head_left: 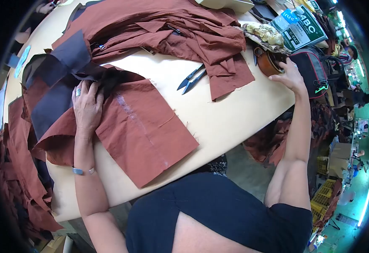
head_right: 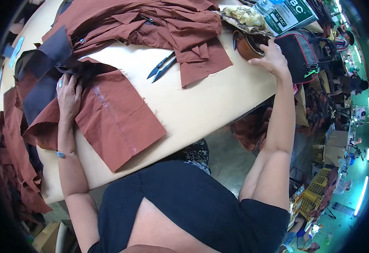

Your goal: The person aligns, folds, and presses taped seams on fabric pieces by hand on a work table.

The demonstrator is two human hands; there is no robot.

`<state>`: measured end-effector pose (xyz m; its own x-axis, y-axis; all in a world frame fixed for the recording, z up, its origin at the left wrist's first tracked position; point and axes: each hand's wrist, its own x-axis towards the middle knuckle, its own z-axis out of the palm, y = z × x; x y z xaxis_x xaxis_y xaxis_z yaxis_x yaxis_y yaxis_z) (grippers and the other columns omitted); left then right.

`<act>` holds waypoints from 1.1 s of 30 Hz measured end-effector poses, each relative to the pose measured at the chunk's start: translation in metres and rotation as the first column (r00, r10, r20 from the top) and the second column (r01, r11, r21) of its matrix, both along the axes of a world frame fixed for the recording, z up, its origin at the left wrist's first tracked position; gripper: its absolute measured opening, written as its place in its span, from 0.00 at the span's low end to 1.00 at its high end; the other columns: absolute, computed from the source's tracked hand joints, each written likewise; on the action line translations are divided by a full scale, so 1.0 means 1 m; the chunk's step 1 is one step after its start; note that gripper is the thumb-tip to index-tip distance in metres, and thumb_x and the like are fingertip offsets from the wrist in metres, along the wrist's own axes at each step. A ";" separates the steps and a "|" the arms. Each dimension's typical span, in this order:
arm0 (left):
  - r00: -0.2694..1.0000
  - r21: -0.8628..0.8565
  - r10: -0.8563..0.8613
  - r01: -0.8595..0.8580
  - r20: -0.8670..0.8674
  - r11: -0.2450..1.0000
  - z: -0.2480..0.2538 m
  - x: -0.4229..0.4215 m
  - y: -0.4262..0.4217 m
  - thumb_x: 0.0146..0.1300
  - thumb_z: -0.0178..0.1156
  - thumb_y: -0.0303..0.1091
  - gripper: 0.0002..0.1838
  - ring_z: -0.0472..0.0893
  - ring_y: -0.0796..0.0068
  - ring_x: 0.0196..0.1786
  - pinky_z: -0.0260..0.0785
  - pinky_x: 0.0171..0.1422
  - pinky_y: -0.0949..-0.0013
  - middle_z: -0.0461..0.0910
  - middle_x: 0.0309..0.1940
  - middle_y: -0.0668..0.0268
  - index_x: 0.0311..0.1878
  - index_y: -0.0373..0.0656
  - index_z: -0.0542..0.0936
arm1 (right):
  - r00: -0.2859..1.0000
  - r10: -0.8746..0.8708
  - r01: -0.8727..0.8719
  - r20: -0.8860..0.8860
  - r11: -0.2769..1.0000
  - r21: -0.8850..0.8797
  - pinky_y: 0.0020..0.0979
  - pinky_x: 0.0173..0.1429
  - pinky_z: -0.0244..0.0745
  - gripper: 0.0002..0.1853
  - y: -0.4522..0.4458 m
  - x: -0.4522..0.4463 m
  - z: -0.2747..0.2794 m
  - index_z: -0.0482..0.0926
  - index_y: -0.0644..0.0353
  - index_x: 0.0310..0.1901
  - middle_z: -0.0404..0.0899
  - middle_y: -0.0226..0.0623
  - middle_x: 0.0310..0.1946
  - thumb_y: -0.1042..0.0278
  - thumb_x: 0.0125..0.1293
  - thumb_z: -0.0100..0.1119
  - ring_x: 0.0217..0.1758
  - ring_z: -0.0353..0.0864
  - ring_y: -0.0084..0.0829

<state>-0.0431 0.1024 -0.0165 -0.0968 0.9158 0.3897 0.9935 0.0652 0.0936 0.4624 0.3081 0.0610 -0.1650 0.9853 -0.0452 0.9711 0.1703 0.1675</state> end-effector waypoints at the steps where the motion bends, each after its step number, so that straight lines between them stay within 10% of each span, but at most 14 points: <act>1: 1.000 -0.001 0.000 0.000 0.002 1.000 0.000 0.000 0.000 0.61 0.54 0.35 0.14 0.69 0.54 0.58 0.56 0.64 0.55 0.73 0.49 0.55 0.48 0.42 0.77 | 0.999 -0.007 0.008 0.036 1.000 -0.027 0.43 0.68 0.61 0.39 0.003 0.000 -0.002 0.75 0.50 0.58 0.60 0.47 0.66 0.47 0.40 0.71 0.70 0.59 0.44; 7: 1.000 0.025 -0.011 0.012 -0.018 1.000 -0.001 -0.001 0.000 0.60 0.54 0.35 0.14 0.69 0.54 0.57 0.56 0.64 0.55 0.73 0.49 0.55 0.48 0.42 0.77 | 0.935 0.192 -0.169 -0.299 0.980 0.102 0.42 0.63 0.65 0.30 0.005 0.025 -0.001 0.76 0.55 0.49 0.64 0.43 0.63 0.57 0.40 0.71 0.64 0.66 0.46; 14: 0.998 0.008 -0.033 0.033 0.046 0.999 -0.001 -0.003 0.001 0.62 0.53 0.40 0.15 0.72 0.57 0.57 0.55 0.66 0.52 0.74 0.50 0.58 0.48 0.44 0.78 | 0.958 0.211 -0.272 0.192 0.882 0.386 0.42 0.59 0.67 0.19 -0.065 -0.020 0.023 0.77 0.52 0.43 0.65 0.35 0.64 0.66 0.46 0.67 0.60 0.70 0.44; 16: 0.997 -0.036 -0.020 0.022 0.068 0.999 0.000 -0.004 -0.001 0.65 0.51 0.45 0.17 0.71 0.59 0.59 0.52 0.69 0.51 0.73 0.53 0.58 0.50 0.45 0.77 | 0.892 0.453 -0.373 -0.003 0.738 0.562 0.39 0.59 0.67 0.14 -0.077 -0.061 0.038 0.80 0.54 0.40 0.68 0.34 0.62 0.71 0.49 0.65 0.58 0.71 0.42; 20: 0.992 -0.109 -0.054 0.066 0.112 0.992 0.008 -0.003 -0.008 0.63 0.50 0.56 0.28 0.63 0.59 0.67 0.44 0.73 0.49 0.68 0.61 0.57 0.57 0.46 0.75 | 0.248 0.836 -0.531 -0.490 0.540 0.653 0.33 0.55 0.69 0.14 -0.118 -0.183 0.048 0.81 0.60 0.41 0.79 0.41 0.48 0.81 0.49 0.61 0.52 0.77 0.38; 24: 0.991 -0.201 -0.085 0.105 0.106 0.974 0.012 -0.003 -0.015 0.57 0.52 0.64 0.38 0.54 0.59 0.73 0.35 0.75 0.47 0.61 0.67 0.56 0.65 0.49 0.68 | -0.093 0.545 -0.734 -0.833 0.528 0.428 0.31 0.50 0.72 0.17 -0.123 -0.265 0.007 0.73 0.61 0.51 0.80 0.38 0.41 0.77 0.59 0.53 0.46 0.80 0.33; 28: 0.990 -0.209 -0.110 0.126 0.087 0.970 0.011 -0.002 -0.018 0.57 0.55 0.60 0.37 0.53 0.57 0.73 0.35 0.76 0.46 0.59 0.69 0.56 0.67 0.53 0.65 | 0.335 -0.015 -0.881 -0.942 0.348 -0.319 0.28 0.52 0.71 0.25 -0.131 -0.276 0.006 0.55 0.58 0.66 0.79 0.35 0.40 0.72 0.69 0.46 0.45 0.79 0.26; 33: 0.986 -0.192 -0.120 0.141 0.114 0.971 0.007 -0.007 -0.015 0.57 0.58 0.55 0.35 0.52 0.59 0.73 0.36 0.75 0.45 0.58 0.69 0.57 0.68 0.56 0.64 | 0.502 0.017 -0.790 -0.865 0.417 -0.450 0.30 0.48 0.73 0.13 -0.144 -0.265 -0.016 0.75 0.62 0.49 0.80 0.37 0.35 0.80 0.63 0.50 0.36 0.82 0.29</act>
<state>-0.0498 0.0874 -0.0092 -0.0008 0.9812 0.1932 0.9808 -0.0369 0.1916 0.1975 0.1638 0.0454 -0.8768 0.3671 -0.3106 0.4118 0.2397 -0.8792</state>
